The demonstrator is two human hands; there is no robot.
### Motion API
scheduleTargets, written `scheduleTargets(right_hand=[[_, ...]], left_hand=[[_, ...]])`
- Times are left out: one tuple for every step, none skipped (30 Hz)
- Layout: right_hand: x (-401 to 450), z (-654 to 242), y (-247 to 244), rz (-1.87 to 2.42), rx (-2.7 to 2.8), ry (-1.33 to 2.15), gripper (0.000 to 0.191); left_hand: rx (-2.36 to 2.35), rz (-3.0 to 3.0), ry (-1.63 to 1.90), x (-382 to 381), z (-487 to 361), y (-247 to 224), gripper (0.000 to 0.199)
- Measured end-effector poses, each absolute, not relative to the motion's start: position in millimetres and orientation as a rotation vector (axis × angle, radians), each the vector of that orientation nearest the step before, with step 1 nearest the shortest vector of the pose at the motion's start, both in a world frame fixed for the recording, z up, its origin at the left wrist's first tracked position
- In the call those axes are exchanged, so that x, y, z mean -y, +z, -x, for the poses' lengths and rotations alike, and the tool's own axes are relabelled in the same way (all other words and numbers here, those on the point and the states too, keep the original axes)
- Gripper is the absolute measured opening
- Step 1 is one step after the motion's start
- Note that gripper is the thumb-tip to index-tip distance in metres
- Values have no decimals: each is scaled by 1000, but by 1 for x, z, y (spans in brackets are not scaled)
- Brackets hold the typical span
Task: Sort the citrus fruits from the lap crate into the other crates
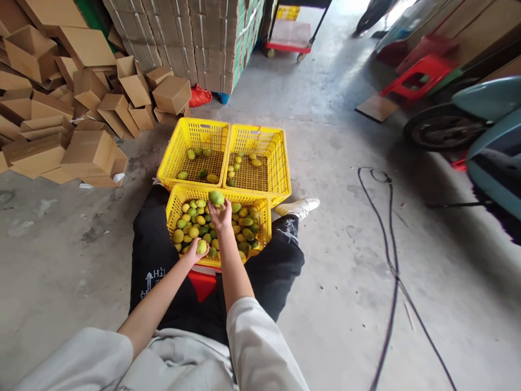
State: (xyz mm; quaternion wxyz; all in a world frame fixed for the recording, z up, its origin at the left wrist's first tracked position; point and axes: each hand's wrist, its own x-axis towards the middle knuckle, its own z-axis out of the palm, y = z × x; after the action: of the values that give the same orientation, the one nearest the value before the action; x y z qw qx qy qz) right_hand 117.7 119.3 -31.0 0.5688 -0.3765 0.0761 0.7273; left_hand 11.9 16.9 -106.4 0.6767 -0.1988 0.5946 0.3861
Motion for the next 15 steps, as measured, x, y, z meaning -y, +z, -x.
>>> scheduleTargets(right_hand=[[-130,-117,-19,810,-105,1709,25],[-137,-117,-10,744,-27,1702,26],[-138,-120,-5,705,36,1693,27],[-133,-123,-5,697,80,1685,27],[-123,-126,-10,721,100,1682,27],[-109,-130,-20,784,90,1683,25],[-92,-133,-34,872,58,1685,22],[-72,-136,-49,1006,-9,1675,19],[-53,-138,-65,1179,-100,1657,16],[-36,-141,-80,1374,-199,1609,13],[-21,-144,-93,1458,-242,1578,11],[-11,-147,-103,1496,-260,1550,10],[-5,-151,-110,1526,-273,1518,11],[-3,-155,-114,1532,-268,1486,11],[-4,-158,-116,1524,-254,1460,9]], left_hand=[[-1340,445,874,-17,-11,-106,20],[-1344,442,875,-17,-11,-105,21],[-1348,440,873,-17,-11,-104,22],[-1351,437,868,-17,-11,-103,22],[-1355,433,863,-17,-12,-102,22],[-1359,428,856,-17,-12,-102,22],[-1364,424,849,-16,-12,-102,22],[-1369,420,842,-16,-13,-102,22],[-1375,416,833,-15,-14,-102,21],[-1380,414,823,-16,-15,-101,20],[-1382,411,812,-18,-17,-100,19],[-1380,407,806,-23,-20,-98,18],[-1374,401,806,-30,-24,-93,18],[-1357,390,816,-40,-29,-87,18],[-1331,371,843,-54,-36,-77,19]])
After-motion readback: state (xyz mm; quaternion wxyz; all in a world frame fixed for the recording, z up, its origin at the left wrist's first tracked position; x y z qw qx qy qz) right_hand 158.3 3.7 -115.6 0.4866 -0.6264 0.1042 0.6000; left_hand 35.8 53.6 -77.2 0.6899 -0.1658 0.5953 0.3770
